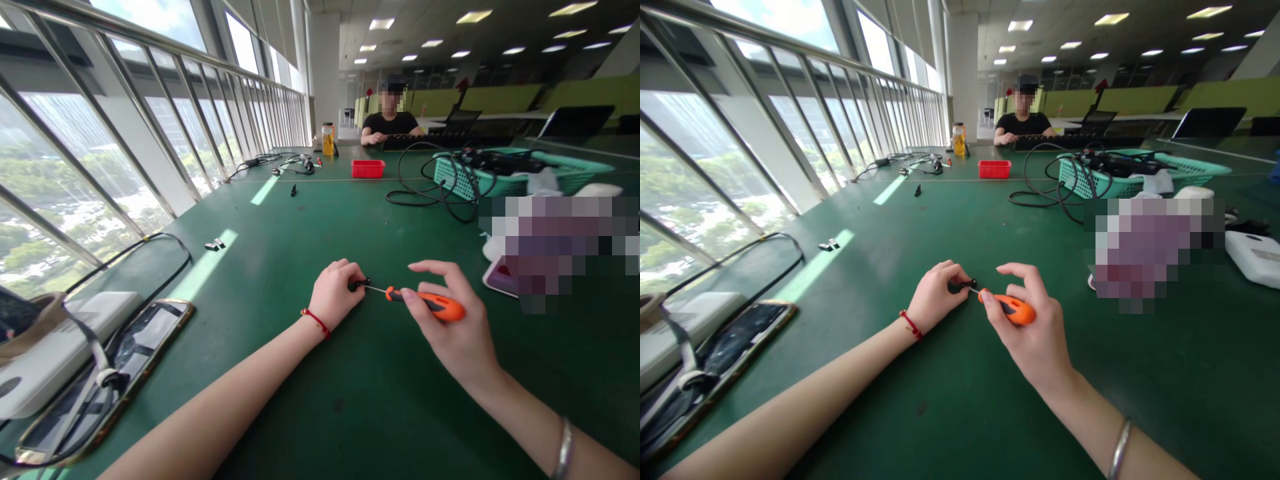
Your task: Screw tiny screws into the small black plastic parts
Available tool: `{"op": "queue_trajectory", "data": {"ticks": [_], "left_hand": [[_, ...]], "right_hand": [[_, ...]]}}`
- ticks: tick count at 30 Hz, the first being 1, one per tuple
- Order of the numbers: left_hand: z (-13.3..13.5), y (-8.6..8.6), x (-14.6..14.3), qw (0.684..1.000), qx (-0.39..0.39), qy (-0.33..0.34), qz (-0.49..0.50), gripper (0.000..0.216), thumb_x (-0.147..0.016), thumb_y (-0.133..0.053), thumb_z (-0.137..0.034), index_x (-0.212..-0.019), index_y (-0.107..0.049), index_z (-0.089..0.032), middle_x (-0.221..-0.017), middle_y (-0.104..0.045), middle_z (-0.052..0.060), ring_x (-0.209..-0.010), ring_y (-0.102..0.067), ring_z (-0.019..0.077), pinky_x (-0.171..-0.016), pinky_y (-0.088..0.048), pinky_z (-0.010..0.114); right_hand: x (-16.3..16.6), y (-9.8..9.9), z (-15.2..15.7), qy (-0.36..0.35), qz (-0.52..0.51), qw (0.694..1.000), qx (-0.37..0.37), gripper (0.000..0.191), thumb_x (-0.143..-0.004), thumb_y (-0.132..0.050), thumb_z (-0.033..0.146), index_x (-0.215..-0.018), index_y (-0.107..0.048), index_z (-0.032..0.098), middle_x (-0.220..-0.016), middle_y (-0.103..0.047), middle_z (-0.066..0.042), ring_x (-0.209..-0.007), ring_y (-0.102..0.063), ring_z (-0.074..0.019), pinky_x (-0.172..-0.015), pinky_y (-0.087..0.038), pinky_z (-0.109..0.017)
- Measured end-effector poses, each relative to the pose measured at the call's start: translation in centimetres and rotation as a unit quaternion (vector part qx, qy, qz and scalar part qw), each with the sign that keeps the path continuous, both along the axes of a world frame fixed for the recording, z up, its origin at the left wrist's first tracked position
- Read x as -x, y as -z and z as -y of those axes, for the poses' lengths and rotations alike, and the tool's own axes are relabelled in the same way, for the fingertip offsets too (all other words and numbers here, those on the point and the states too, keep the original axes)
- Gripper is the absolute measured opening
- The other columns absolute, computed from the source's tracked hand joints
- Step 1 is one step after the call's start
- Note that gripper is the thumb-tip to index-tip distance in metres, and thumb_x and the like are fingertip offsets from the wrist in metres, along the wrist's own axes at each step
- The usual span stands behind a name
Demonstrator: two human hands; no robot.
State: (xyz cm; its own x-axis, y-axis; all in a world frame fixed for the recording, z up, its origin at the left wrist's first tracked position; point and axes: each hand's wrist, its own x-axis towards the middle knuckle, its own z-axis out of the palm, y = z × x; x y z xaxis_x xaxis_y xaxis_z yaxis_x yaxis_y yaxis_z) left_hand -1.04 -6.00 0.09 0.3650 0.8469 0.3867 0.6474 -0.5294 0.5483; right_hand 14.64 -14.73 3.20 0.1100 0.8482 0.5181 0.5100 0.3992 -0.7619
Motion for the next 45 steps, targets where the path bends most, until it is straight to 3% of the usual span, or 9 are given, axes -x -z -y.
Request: {"op": "queue_trajectory", "data": {"ticks": [3,10,15,22,28,31,38,42,45], "left_hand": [[0.26,-0.17,-0.02,1.0,-0.018,-0.006,-0.022,0.009,-0.068,-0.056,-0.011,-0.069,-0.059,-0.019,-0.077,-0.059,0.001,-0.077,-0.055,0.0159,-0.069,-0.045,0.027],[0.3,-0.15,0.02,0.999,-0.01,-0.026,-0.023,0.008,-0.068,-0.056,-0.011,-0.069,-0.059,-0.019,-0.076,-0.059,0.001,-0.077,-0.055,0.0161,-0.068,-0.044,0.027],[0.31,-0.26,-0.02,0.999,-0.008,-0.026,-0.026,0.008,-0.068,-0.057,-0.011,-0.07,-0.059,-0.019,-0.077,-0.059,0.001,-0.077,-0.055,0.0161,-0.068,-0.044,0.027],[0.24,-0.19,-0.02,0.999,-0.012,-0.027,-0.023,0.008,-0.069,-0.057,-0.012,-0.069,-0.058,-0.019,-0.077,-0.059,0.001,-0.078,-0.055,0.0162,-0.068,-0.044,0.027],[0.2,-0.07,0.03,0.999,-0.01,-0.023,-0.02,0.008,-0.069,-0.057,-0.011,-0.069,-0.058,-0.019,-0.078,-0.059,0.001,-0.078,-0.055,0.0161,-0.069,-0.044,0.027],[0.21,-0.1,0.0,0.999,-0.013,-0.023,-0.021,0.008,-0.069,-0.057,-0.011,-0.069,-0.058,-0.019,-0.078,-0.058,0.001,-0.078,-0.055,0.0159,-0.068,-0.044,0.027],[0.25,-0.22,0.01,0.999,-0.011,-0.025,-0.024,0.007,-0.069,-0.057,-0.012,-0.068,-0.058,-0.019,-0.077,-0.058,0.0,-0.078,-0.055,0.0157,-0.068,-0.044,0.026],[0.26,-0.23,0.04,0.999,-0.011,-0.023,-0.028,0.009,-0.069,-0.057,-0.011,-0.07,-0.059,-0.019,-0.077,-0.058,0.0,-0.078,-0.054,0.0156,-0.068,-0.044,0.026],[0.26,-0.2,0.01,0.999,-0.01,-0.024,-0.029,0.008,-0.069,-0.057,-0.011,-0.069,-0.059,-0.019,-0.077,-0.058,0.0,-0.078,-0.054,0.0156,-0.069,-0.044,0.026]], "right_hand": [[0.05,0.22,0.24,-0.021,0.023,0.999,-0.011,0.015,-0.081,-0.058,0.028,-0.095,-0.052,0.024,-0.054,-0.044,0.007,-0.043,-0.044,-0.011,-0.043,-0.037,-0.025],[0.31,0.73,0.16,-0.011,0.015,0.998,-0.061,0.04,-0.077,-0.062,0.025,-0.113,-0.045,0.019,-0.069,-0.049,0.004,-0.058,-0.052,-0.0112,-0.057,-0.046,-0.024],[0.05,0.79,0.34,-0.02,0.06,0.998,-0.017,0.019,-0.081,-0.06,0.029,-0.097,-0.054,0.021,-0.052,-0.043,0.008,-0.043,-0.043,-0.0082,-0.044,-0.037,-0.022],[0.23,0.82,0.13,-0.011,0.035,0.993,-0.113,0.039,-0.076,-0.06,0.016,-0.113,-0.049,0.018,-0.083,-0.054,-0.001,-0.073,-0.056,-0.0119,-0.071,-0.048,-0.025],[0.15,0.56,0.42,-0.022,0.066,0.997,-0.039,0.023,-0.08,-0.061,0.028,-0.099,-0.054,0.019,-0.054,-0.041,0.008,-0.045,-0.042,-0.0085,-0.046,-0.038,-0.022],[0.06,0.61,0.48,-0.013,0.082,0.995,-0.053,0.013,-0.081,-0.06,0.026,-0.091,-0.056,0.019,-0.052,-0.043,0.007,-0.046,-0.043,-0.0086,-0.05,-0.04,-0.023],[0.12,0.72,0.29,-0.003,0.051,0.992,-0.118,0.045,-0.074,-0.063,0.02,-0.117,-0.047,0.017,-0.076,-0.05,0.001,-0.066,-0.052,-0.0122,-0.063,-0.047,-0.026],[0.07,0.72,0.46,-0.02,0.08,0.996,-0.042,0.024,-0.08,-0.06,0.026,-0.102,-0.054,0.02,-0.052,-0.038,0.009,-0.044,-0.039,-0.0086,-0.046,-0.037,-0.023],[0.11,0.81,0.44,-0.017,0.073,0.995,-0.068,0.02,-0.079,-0.059,0.021,-0.099,-0.055,0.02,-0.058,-0.042,0.007,-0.05,-0.043,-0.0087,-0.053,-0.041,-0.023]]}}
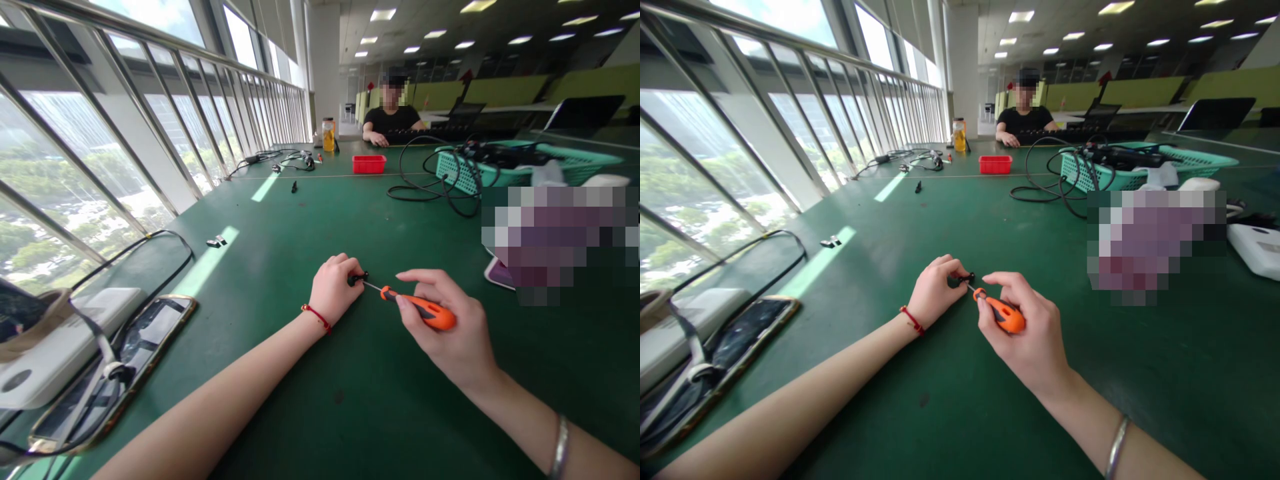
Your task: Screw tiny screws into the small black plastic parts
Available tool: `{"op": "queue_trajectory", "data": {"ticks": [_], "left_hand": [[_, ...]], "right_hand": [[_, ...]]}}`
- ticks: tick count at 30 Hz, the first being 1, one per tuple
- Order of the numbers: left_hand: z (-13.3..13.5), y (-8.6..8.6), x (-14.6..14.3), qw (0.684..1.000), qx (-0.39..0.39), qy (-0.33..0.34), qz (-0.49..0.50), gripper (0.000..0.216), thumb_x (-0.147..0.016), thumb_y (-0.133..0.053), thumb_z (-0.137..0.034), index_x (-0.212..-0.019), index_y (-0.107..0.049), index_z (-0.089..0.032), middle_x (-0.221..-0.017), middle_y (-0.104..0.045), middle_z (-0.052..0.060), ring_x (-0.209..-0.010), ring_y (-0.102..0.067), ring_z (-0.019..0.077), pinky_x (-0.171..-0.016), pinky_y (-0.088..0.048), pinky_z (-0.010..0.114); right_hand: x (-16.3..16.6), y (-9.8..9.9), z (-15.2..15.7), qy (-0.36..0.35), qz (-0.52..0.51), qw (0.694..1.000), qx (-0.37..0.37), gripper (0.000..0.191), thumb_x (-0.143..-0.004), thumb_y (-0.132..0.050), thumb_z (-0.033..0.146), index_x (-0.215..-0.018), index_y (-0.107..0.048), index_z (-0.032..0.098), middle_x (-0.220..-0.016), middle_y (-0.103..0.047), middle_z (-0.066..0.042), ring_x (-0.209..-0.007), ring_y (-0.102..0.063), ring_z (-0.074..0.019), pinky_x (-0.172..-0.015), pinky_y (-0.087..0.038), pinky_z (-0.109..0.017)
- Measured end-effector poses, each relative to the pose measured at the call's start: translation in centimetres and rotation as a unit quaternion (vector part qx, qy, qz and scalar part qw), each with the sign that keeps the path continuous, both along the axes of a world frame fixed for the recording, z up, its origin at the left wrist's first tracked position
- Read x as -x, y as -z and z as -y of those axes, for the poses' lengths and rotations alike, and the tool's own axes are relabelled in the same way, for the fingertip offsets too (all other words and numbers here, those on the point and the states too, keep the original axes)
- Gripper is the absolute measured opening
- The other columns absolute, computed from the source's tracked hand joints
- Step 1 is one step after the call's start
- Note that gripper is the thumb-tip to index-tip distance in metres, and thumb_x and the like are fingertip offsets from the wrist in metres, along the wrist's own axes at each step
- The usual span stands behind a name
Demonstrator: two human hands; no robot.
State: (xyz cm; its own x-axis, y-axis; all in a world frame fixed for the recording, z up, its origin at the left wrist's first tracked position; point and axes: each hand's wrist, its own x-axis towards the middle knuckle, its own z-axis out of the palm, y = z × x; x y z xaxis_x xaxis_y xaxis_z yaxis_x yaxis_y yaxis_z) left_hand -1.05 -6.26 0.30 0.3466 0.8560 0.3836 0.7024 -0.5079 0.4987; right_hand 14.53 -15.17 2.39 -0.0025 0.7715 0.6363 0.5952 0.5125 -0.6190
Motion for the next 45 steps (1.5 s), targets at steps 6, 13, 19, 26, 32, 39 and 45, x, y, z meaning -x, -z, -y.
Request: {"op": "queue_trajectory", "data": {"ticks": [6,13,19,26,32,39,45], "left_hand": [[-0.1,0.1,0.0,1.0,-0.003,0.001,0.004,0.008,-0.069,-0.058,-0.011,-0.068,-0.059,-0.019,-0.077,-0.059,0.001,-0.078,-0.055,0.016,-0.069,-0.045,0.027],[-0.2,0.0,0.1,1.0,0.013,-0.012,0.022,0.007,-0.072,-0.059,-0.014,-0.07,-0.062,-0.02,-0.077,-0.06,0.0,-0.078,-0.057,0.0162,-0.068,-0.046,0.027],[-1.1,0.1,0.4,0.999,0.019,-0.022,0.031,0.007,-0.075,-0.061,-0.015,-0.076,-0.065,-0.02,-0.081,-0.062,0.001,-0.081,-0.058,0.0164,-0.072,-0.047,0.028],[-4.6,-0.1,0.5,0.999,-0.04,-0.005,0.016,0.007,-0.076,-0.061,-0.015,-0.076,-0.066,-0.019,-0.082,-0.063,0.001,-0.083,-0.057,0.0168,-0.076,-0.046,0.029],[-5.0,0.2,0.1,0.997,-0.053,0.043,0.039,0.007,-0.077,-0.06,-0.017,-0.079,-0.066,-0.02,-0.084,-0.063,0.001,-0.085,-0.057,0.0162,-0.077,-0.046,0.028],[-4.8,0.1,0.0,0.995,-0.049,0.068,0.047,0.004,-0.077,-0.063,-0.021,-0.078,-0.066,-0.02,-0.082,-0.063,0.001,-0.082,-0.057,0.016,-0.076,-0.045,0.028],[-4.8,0.1,0.0,0.994,-0.038,0.064,0.074,0.005,-0.075,-0.066,-0.023,-0.079,-0.067,-0.02,-0.082,-0.065,0.0,-0.08,-0.058,0.0154,-0.077,-0.045,0.028]], "right_hand": [[0.2,-0.2,0.0,-0.02,-0.006,1.0,0.015,0.039,-0.076,-0.06,0.02,-0.114,-0.05,0.019,-0.068,-0.048,0.004,-0.056,-0.05,-0.0102,-0.055,-0.044,-0.023],[-1.0,-1.4,-0.4,0.034,0.014,0.991,-0.128,0.018,-0.084,-0.052,0.015,-0.097,-0.061,0.023,-0.079,-0.065,0.0,-0.056,-0.055,-0.0098,-0.053,-0.042,-0.023],[-2.6,0.8,-6.2,0.027,0.159,0.987,-0.006,0.014,-0.086,-0.051,0.023,-0.095,-0.06,0.021,-0.087,-0.061,-0.003,-0.071,-0.059,-0.0145,-0.062,-0.044,-0.026],[-1.4,2.6,-11.2,0.018,0.269,0.959,0.087,0.022,-0.084,-0.053,0.028,-0.105,-0.057,0.025,-0.103,-0.06,-0.002,-0.071,-0.061,-0.0151,-0.055,-0.042,-0.025],[-2.3,2.8,-11.5,0.011,0.28,0.956,0.088,0.025,-0.083,-0.055,0.034,-0.107,-0.057,0.026,-0.102,-0.061,-0.002,-0.078,-0.061,-0.0175,-0.057,-0.042,-0.026],[-2.0,2.5,-11.0,0.016,0.289,0.956,0.051,0.02,-0.087,-0.049,0.029,-0.102,-0.062,0.025,-0.095,-0.063,-0.002,-0.075,-0.061,-0.0159,-0.056,-0.038,-0.025],[-1.9,2.1,-10.6,0.031,0.316,0.948,0.04,0.021,-0.088,-0.048,0.027,-0.102,-0.063,0.024,-0.095,-0.063,-0.002,-0.073,-0.061,-0.0154,-0.054,-0.037,-0.025]]}}
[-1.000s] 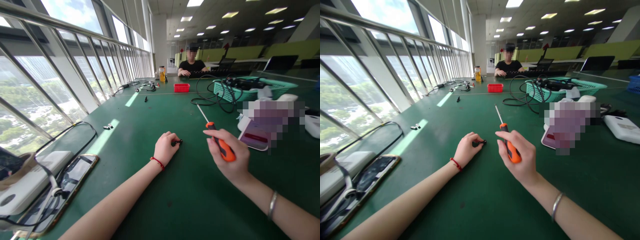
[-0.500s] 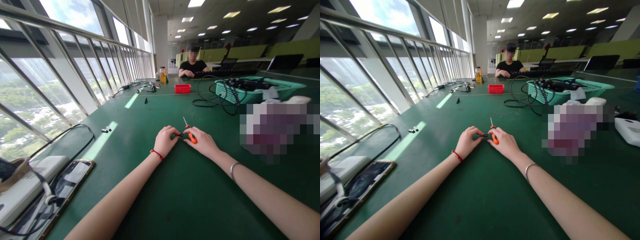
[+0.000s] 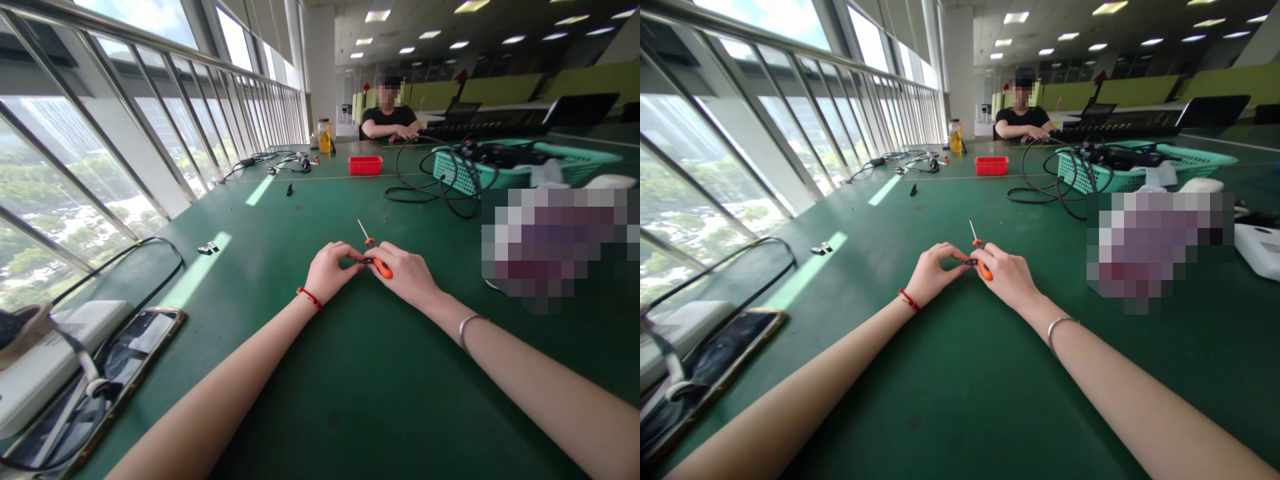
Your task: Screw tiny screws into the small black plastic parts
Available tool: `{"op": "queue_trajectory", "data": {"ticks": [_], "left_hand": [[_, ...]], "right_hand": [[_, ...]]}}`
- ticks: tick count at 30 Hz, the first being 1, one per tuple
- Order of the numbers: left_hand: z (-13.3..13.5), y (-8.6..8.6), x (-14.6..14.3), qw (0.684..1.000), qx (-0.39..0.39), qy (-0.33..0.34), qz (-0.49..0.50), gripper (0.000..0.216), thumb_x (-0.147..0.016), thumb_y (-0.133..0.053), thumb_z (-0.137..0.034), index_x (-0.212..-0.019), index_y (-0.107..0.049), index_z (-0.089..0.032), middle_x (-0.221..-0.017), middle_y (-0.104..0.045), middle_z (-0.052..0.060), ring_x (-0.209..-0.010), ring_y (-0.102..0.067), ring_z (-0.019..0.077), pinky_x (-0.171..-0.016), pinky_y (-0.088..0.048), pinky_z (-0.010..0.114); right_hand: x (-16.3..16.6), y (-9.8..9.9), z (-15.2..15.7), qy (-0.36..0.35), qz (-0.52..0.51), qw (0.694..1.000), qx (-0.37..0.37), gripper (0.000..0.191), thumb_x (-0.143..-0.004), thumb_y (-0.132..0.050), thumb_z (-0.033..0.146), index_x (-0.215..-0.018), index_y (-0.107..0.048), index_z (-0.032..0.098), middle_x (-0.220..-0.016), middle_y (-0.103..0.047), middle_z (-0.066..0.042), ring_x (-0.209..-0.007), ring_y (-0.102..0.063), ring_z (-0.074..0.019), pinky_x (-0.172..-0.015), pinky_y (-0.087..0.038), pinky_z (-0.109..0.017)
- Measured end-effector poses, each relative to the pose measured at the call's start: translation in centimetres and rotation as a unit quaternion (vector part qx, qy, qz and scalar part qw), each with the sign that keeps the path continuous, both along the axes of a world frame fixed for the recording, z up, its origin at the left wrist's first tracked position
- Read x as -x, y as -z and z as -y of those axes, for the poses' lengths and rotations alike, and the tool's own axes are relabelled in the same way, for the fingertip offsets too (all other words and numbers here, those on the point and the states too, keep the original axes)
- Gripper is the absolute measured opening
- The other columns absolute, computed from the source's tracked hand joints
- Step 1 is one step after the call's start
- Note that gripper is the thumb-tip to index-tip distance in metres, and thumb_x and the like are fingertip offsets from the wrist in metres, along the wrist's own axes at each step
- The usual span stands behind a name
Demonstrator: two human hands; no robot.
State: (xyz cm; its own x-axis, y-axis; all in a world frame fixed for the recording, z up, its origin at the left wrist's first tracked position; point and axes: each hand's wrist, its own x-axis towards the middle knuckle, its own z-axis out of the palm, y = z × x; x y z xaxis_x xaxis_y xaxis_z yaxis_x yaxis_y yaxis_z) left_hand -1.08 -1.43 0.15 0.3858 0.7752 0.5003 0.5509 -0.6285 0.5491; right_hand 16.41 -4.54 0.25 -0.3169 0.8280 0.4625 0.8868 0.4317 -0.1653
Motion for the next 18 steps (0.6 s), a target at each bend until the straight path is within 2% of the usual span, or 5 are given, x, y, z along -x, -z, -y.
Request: {"op": "queue_trajectory", "data": {"ticks": [12,18], "left_hand": [[0.05,-0.21,0.07,1.0,0.003,0.005,0.012,0.004,-0.076,-0.064,-0.021,-0.079,-0.066,-0.02,-0.086,-0.067,0.001,-0.086,-0.059,0.0164,-0.082,-0.046,0.03],[-0.27,0.06,0.11,0.998,-0.013,-0.048,0.036,0.005,-0.076,-0.062,-0.018,-0.079,-0.066,-0.019,-0.083,-0.065,0.001,-0.085,-0.058,0.016,-0.077,-0.046,0.028]], "right_hand": [[-0.09,0.37,-0.14,0.031,-0.016,0.999,0.013,0.02,-0.084,-0.051,0.033,-0.096,-0.064,0.024,-0.091,-0.067,-0.002,-0.073,-0.061,-0.0171,-0.054,-0.036,-0.026],[0.04,0.64,-0.84,0.07,-0.007,0.997,0.034,0.017,-0.084,-0.051,0.032,-0.094,-0.063,0.025,-0.09,-0.066,-0.002,-0.074,-0.061,-0.0179,-0.053,-0.034,-0.027]]}}
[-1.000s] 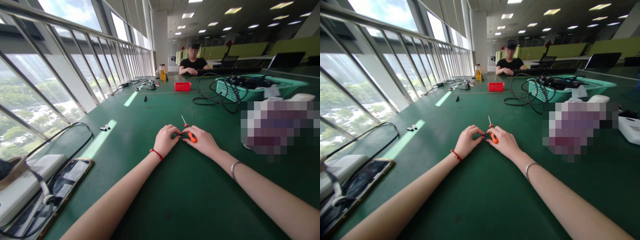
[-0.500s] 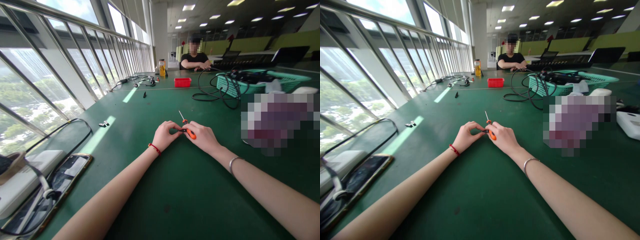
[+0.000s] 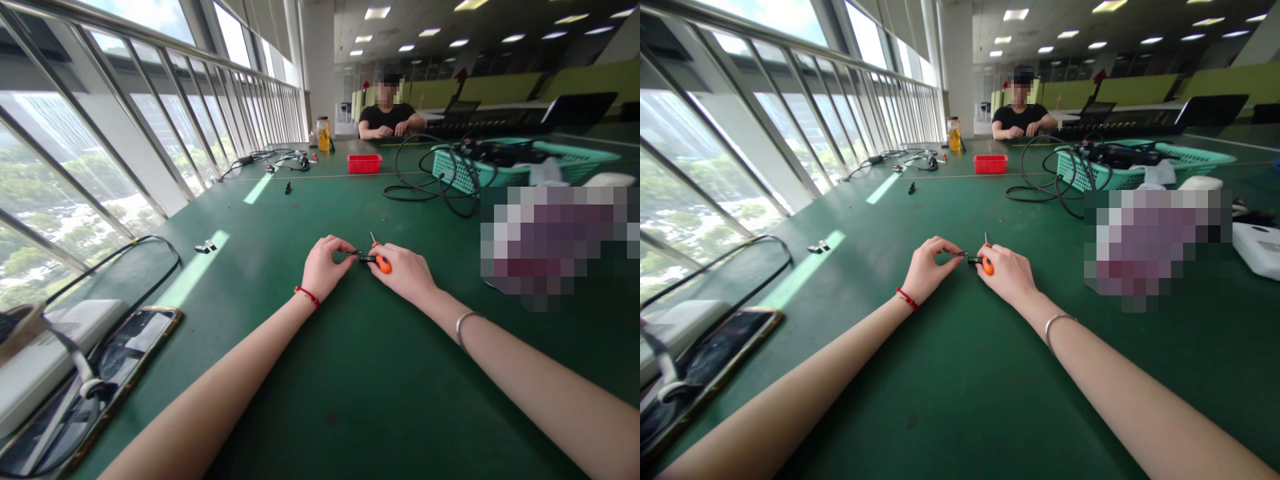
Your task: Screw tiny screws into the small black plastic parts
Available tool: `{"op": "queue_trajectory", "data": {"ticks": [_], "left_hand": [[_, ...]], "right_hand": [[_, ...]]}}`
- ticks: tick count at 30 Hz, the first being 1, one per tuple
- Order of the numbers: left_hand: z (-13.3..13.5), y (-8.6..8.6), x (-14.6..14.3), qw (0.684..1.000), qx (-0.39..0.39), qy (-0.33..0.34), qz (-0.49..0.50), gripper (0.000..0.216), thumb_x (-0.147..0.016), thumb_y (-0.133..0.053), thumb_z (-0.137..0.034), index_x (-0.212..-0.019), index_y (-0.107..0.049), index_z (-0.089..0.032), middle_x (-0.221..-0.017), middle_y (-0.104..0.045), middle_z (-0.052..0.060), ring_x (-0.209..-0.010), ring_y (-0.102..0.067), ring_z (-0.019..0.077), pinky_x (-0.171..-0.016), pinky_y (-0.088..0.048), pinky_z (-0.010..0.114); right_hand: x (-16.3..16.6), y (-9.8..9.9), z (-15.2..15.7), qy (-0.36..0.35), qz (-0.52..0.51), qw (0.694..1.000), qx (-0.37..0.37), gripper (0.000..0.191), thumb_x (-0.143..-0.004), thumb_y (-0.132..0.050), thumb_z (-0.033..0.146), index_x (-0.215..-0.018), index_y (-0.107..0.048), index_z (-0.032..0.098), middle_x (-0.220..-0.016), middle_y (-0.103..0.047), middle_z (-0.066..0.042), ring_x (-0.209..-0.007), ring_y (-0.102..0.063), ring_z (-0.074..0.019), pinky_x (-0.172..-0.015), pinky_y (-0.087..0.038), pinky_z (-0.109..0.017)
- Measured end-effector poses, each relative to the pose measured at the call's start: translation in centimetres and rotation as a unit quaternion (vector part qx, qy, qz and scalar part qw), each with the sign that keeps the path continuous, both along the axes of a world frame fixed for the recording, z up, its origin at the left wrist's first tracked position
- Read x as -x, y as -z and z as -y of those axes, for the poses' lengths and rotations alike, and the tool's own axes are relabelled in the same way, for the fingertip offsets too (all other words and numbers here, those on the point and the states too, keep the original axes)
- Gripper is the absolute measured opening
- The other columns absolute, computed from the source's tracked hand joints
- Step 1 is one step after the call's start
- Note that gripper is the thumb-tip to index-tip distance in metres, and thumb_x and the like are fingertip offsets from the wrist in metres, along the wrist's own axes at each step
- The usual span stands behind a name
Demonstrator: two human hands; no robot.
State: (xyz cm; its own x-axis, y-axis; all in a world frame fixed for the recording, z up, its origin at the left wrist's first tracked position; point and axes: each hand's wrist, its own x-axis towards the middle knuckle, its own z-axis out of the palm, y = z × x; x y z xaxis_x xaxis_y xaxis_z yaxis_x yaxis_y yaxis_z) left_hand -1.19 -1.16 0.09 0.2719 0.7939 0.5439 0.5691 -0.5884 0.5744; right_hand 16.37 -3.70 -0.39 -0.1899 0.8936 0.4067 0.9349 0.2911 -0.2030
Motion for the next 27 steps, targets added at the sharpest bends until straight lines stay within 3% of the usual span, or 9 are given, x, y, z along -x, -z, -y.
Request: {"op": "queue_trajectory", "data": {"ticks": [8,17,27], "left_hand": [[-0.2,0.3,0.1,0.999,-0.008,-0.034,-0.012,0.005,-0.076,-0.062,-0.019,-0.08,-0.065,-0.018,-0.083,-0.064,0.001,-0.083,-0.057,0.0155,-0.075,-0.046,0.028],[0.2,0.2,-0.1,0.996,-0.035,0.025,-0.073,0.001,-0.077,-0.062,-0.02,-0.077,-0.062,-0.019,-0.081,-0.063,0.001,-0.081,-0.055,0.0163,-0.076,-0.044,0.029],[0.6,0.0,-0.2,0.994,-0.057,0.02,-0.094,0.003,-0.077,-0.061,-0.022,-0.078,-0.062,-0.019,-0.082,-0.065,0.001,-0.08,-0.055,0.0168,-0.076,-0.043,0.03]], "right_hand": [[-0.4,0.1,-0.5,-0.022,-0.057,0.998,0.0,0.019,-0.085,-0.051,0.027,-0.102,-0.06,0.023,-0.099,-0.063,-0.004,-0.085,-0.061,-0.0183,-0.061,-0.041,-0.026],[-0.6,0.0,-0.2,-0.126,-0.051,0.988,-0.077,0.02,-0.082,-0.058,0.024,-0.101,-0.062,0.022,-0.09,-0.06,-0.003,-0.08,-0.059,-0.0161,-0.069,-0.045,-0.025],[-0.8,0.2,-0.3,-0.128,-0.071,0.986,-0.074,0.013,-0.083,-0.056,0.023,-0.093,-0.064,0.022,-0.087,-0.061,-0.002,-0.079,-0.06,-0.0156,-0.067,-0.044,-0.024]]}}
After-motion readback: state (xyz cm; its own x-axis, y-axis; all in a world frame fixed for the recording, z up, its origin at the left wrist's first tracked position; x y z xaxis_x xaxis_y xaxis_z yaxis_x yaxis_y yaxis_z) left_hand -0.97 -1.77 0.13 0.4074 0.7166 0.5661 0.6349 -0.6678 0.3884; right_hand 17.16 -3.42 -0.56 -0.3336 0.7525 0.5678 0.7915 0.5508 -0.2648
